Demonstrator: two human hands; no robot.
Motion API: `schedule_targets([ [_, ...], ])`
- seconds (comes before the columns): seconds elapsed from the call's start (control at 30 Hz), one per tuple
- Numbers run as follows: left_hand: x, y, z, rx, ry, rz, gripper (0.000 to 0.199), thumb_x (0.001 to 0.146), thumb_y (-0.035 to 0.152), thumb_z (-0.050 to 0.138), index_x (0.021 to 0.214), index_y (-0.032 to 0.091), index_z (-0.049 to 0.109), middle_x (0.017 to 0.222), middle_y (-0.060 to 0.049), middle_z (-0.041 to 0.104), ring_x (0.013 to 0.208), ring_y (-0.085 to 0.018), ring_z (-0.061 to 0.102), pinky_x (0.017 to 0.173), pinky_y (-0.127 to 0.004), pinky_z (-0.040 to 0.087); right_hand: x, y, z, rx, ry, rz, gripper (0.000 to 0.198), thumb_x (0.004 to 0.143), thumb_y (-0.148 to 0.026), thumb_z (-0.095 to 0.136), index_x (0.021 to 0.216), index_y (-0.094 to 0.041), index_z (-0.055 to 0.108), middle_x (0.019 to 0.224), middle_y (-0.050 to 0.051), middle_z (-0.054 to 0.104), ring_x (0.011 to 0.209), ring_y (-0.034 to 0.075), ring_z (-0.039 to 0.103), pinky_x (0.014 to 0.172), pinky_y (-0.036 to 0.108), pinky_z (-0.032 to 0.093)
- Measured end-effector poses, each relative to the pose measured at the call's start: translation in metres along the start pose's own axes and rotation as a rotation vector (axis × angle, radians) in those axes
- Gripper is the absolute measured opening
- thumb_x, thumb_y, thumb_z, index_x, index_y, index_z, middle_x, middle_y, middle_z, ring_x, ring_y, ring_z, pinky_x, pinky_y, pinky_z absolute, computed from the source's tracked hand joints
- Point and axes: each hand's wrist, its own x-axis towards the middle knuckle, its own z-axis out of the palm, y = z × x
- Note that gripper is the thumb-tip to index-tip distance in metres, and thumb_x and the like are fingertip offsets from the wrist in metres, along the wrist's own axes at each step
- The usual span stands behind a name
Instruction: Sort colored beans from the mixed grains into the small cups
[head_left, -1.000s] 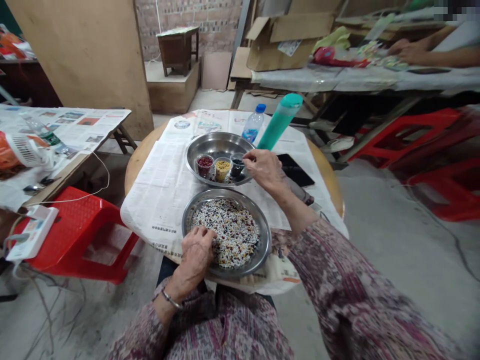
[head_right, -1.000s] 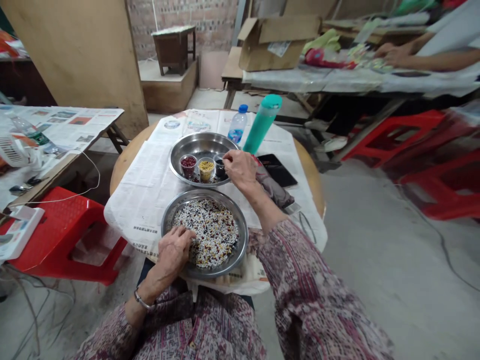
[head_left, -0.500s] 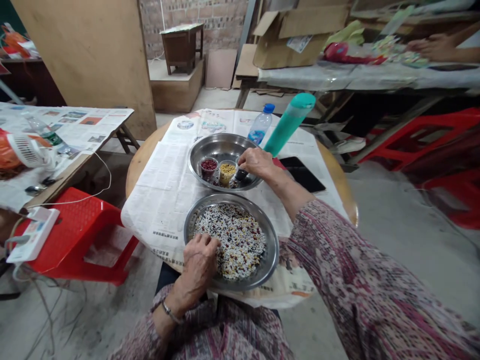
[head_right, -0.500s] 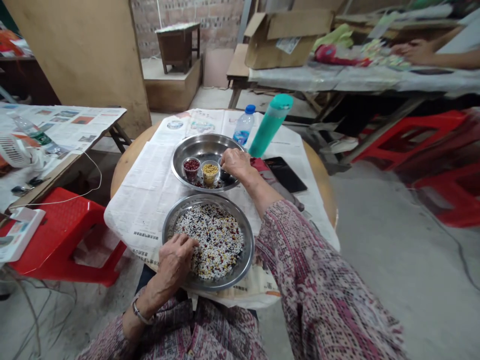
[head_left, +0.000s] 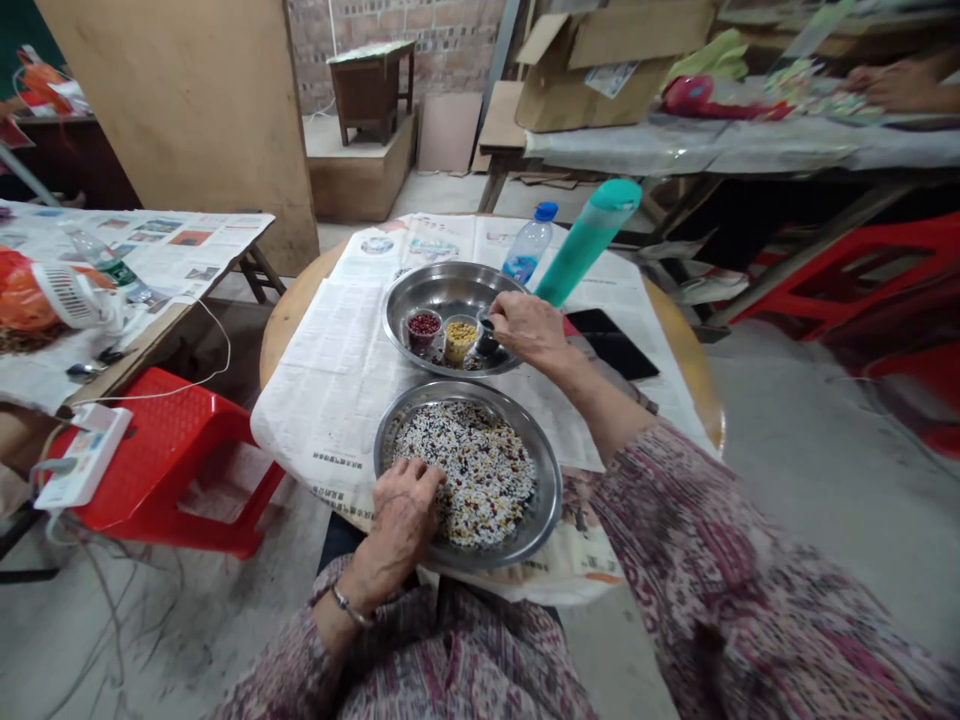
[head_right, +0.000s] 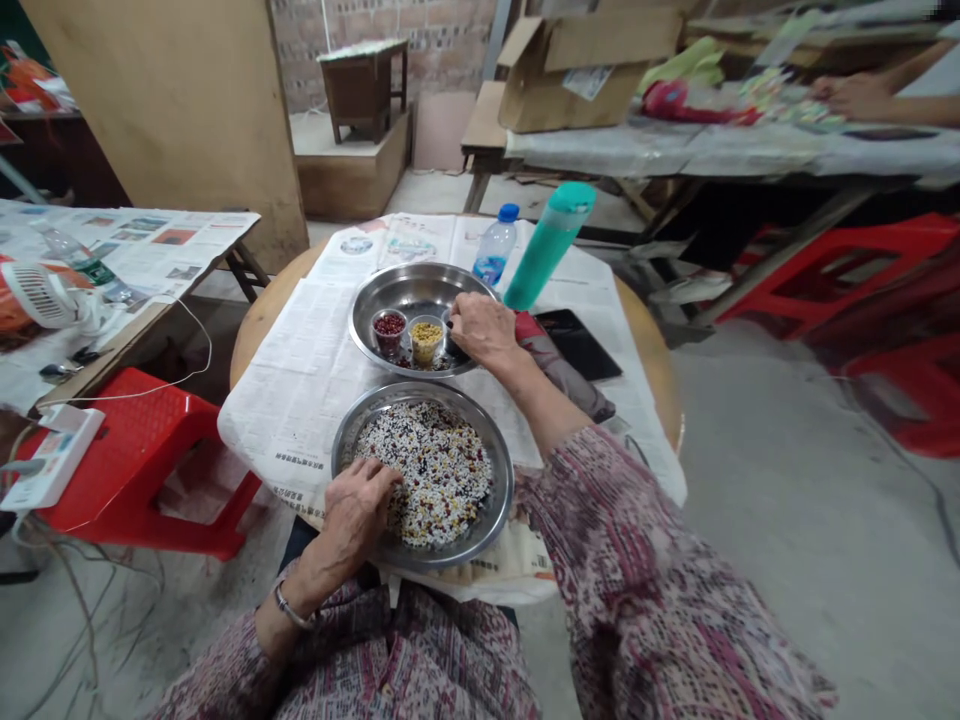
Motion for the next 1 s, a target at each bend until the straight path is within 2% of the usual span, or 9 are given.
schedule_targets([
  [0.07, 0.000, 0.000, 0.000, -0.010, 0.008, 0.008, 0.020, 0.098, 0.017, 0.047, 0.104, 0.024, 0.065, 0.097, -0.004, 0.064, 0.095, -0.021, 0.056, 0.079, -0.033, 0.047, -0.025, -0.003, -0.004, 0.085, 0.067, -0.034, 0.019, 0.090, -0.020, 0.052, 0.096, -0.019, 0.070, 0.100, 0.010, 0.071, 0.091, 0.023, 0.062, 0.078, 0.035, 0.044],
  [0.13, 0.000, 0.001, 0.000, -0.018, 0.017, 0.007, 0.021, 0.098, 0.016, 0.047, 0.104, 0.024, 0.065, 0.097, -0.004, 0.064, 0.096, -0.021, 0.056, 0.081, -0.033, 0.047, -0.060, -0.007, -0.006, 0.188, 0.060, -0.098, 0.017, 0.090, -0.022, 0.053, 0.094, -0.020, 0.069, 0.095, 0.008, 0.071, 0.085, 0.021, 0.063, 0.075, 0.034, 0.045],
  [0.3, -0.002, 0.002, -0.001, -0.013, 0.051, 0.010, 0.022, 0.096, 0.011, 0.048, 0.105, 0.023, 0.063, 0.099, -0.004, 0.063, 0.094, -0.020, 0.057, 0.081, -0.032, 0.048, -0.162, -0.022, -0.002, 0.379, -0.283, -0.317, 0.014, 0.088, -0.019, 0.055, 0.085, -0.021, 0.068, 0.086, 0.003, 0.072, 0.077, 0.016, 0.063, 0.071, 0.028, 0.044],
  [0.43, -0.003, 0.004, -0.005, -0.032, 0.079, 0.031, 0.021, 0.096, 0.012, 0.047, 0.106, 0.022, 0.062, 0.099, -0.003, 0.062, 0.094, -0.019, 0.058, 0.083, -0.031, 0.049, -0.211, -0.028, 0.014, 0.279, -0.439, -0.516, 0.014, 0.087, -0.013, 0.056, 0.084, -0.021, 0.067, 0.084, 0.002, 0.070, 0.076, 0.015, 0.061, 0.069, 0.026, 0.041],
  [0.53, -0.002, 0.004, -0.006, -0.036, 0.083, 0.021, 0.021, 0.096, 0.010, 0.047, 0.104, 0.022, 0.062, 0.099, -0.003, 0.063, 0.094, -0.018, 0.059, 0.084, -0.030, 0.049, -0.213, -0.026, 0.027, 0.142, -0.404, -0.519, 0.015, 0.087, -0.013, 0.055, 0.085, -0.020, 0.068, 0.084, 0.004, 0.069, 0.078, 0.017, 0.061, 0.068, 0.027, 0.040],
  [0.7, -0.002, 0.003, -0.006, -0.042, 0.080, 0.037, 0.025, 0.096, 0.006, 0.043, 0.103, 0.022, 0.060, 0.102, -0.002, 0.061, 0.093, -0.016, 0.060, 0.083, -0.028, 0.049, -0.190, -0.023, 0.034, 0.024, -0.147, -0.291, 0.027, 0.090, -0.009, 0.046, 0.101, -0.018, 0.069, 0.101, 0.010, 0.069, 0.098, 0.022, 0.059, 0.080, 0.030, 0.043],
  [0.8, -0.002, 0.001, -0.008, -0.034, 0.081, 0.057, 0.027, 0.095, 0.005, 0.041, 0.108, 0.022, 0.057, 0.103, -0.003, 0.059, 0.093, -0.016, 0.059, 0.082, -0.028, 0.050, -0.192, -0.026, 0.033, 0.000, -0.032, -0.193, 0.029, 0.091, -0.013, 0.046, 0.111, -0.017, 0.067, 0.111, 0.012, 0.068, 0.105, 0.026, 0.055, 0.083, 0.034, 0.044],
  [0.93, -0.001, 0.000, -0.013, -0.069, 0.071, 0.106, 0.029, 0.093, 0.001, 0.039, 0.111, 0.020, 0.053, 0.103, -0.004, 0.056, 0.095, -0.016, 0.057, 0.086, -0.030, 0.050, -0.210, -0.028, 0.039, -0.022, 0.004, -0.104, 0.026, 0.092, -0.028, 0.055, 0.113, -0.017, 0.064, 0.115, 0.015, 0.067, 0.107, 0.030, 0.053, 0.079, 0.038, 0.045],
  [1.0, 0.003, -0.001, -0.015, -0.104, 0.051, 0.142, 0.030, 0.091, 0.000, 0.040, 0.107, 0.020, 0.055, 0.102, -0.004, 0.056, 0.094, -0.016, 0.057, 0.087, -0.030, 0.050, -0.219, -0.029, 0.045, -0.003, 0.000, -0.103, 0.022, 0.092, -0.028, 0.056, 0.110, -0.017, 0.065, 0.112, 0.015, 0.067, 0.107, 0.030, 0.055, 0.080, 0.037, 0.045],
])
